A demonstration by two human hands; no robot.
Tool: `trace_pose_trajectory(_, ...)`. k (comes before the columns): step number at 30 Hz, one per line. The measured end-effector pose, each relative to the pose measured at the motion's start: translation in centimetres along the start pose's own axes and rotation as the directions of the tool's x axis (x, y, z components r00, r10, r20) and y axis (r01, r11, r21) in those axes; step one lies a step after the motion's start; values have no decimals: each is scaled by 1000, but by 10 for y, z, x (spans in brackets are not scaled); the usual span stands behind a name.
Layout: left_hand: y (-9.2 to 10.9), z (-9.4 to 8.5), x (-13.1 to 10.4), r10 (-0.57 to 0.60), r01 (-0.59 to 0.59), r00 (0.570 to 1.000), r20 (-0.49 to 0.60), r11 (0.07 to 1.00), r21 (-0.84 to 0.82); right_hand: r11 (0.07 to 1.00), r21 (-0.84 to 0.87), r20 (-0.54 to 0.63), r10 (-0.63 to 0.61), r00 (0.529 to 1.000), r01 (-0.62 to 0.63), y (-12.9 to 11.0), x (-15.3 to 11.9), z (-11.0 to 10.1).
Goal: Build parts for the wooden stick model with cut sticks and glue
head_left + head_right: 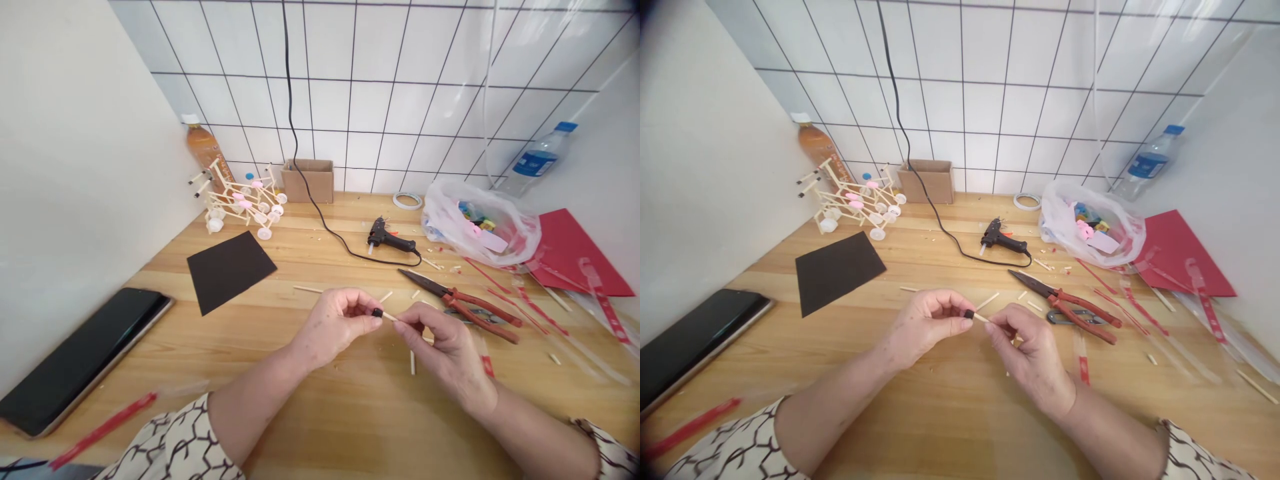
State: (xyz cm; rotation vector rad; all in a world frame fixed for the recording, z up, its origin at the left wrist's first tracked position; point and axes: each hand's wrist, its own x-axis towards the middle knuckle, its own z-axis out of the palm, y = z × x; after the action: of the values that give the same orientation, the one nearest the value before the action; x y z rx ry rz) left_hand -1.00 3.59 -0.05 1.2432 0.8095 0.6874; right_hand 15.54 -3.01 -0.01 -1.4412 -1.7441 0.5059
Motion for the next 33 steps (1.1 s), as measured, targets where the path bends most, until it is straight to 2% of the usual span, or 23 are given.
trace_pose_trajectory(10, -2, -2, 2, 8, -6, 999, 32, 998, -67, 980, 65, 81, 183, 980, -189, 0, 2, -1)
trace_pose_trajectory(15, 0, -2, 1, -9, 15, 998, 58, 995, -96, 967, 82, 109, 232, 967, -241, 2, 3, 1)
trace_pose_trajectory(19, -2, -2, 2, -7, 11, 999, 37, 995, -96, 957, 85, 129, 266, 955, -278, 1, 3, 1)
trace_pose_trajectory(33, -2, -1, 5, -128, 127, 992, -4, 984, -122, 950, 115, 189, 267, 945, -291, 3, 1, 4)
